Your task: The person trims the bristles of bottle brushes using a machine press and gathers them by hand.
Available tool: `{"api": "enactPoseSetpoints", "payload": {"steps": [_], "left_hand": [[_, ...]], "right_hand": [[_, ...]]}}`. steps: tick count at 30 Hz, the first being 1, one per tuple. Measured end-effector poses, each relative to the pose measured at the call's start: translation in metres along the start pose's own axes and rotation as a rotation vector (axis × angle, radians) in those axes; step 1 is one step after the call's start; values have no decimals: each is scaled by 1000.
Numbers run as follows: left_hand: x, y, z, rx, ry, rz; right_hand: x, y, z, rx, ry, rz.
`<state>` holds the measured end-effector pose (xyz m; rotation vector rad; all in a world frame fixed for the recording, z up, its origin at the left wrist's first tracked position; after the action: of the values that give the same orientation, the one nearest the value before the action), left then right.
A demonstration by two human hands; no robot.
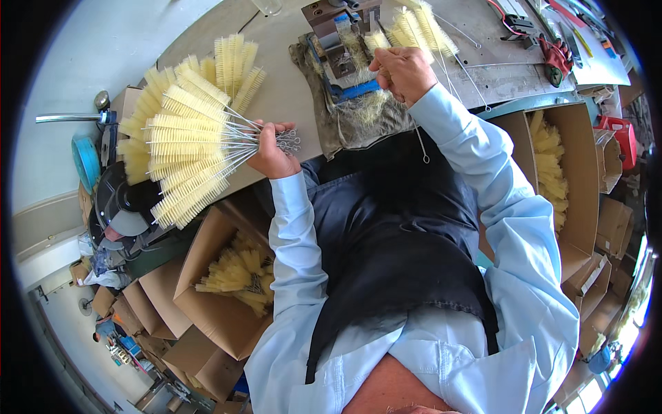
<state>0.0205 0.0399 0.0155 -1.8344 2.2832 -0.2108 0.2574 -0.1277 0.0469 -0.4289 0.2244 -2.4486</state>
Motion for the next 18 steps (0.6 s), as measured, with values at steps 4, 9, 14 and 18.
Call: {"api": "enactPoseSetpoints", "payload": {"steps": [4,9,14,18], "left_hand": [[-1,1,2,19,12,-21],[2,3,-2,47,54,-6],[3,-1,-4,8,52,-14],[0,3,-1,3,21,-18]], "right_hand": [[6,-3,4,2,18,10],[11,20,16,308,173,-47],[12,21,17,440,272,-59],[35,20,24,347,250,-34]]}}
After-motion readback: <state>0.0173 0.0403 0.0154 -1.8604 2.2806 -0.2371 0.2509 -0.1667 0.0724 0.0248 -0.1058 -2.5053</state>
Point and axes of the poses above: each hand's wrist, its own x-axis away from the middle knuckle, its own y-axis out of the back of the hand, z = x × y, the point moved 5 cm from there along -x, towards the middle knuckle, and after that the axes turned 15 degrees about -x, right-handed, at the moved point
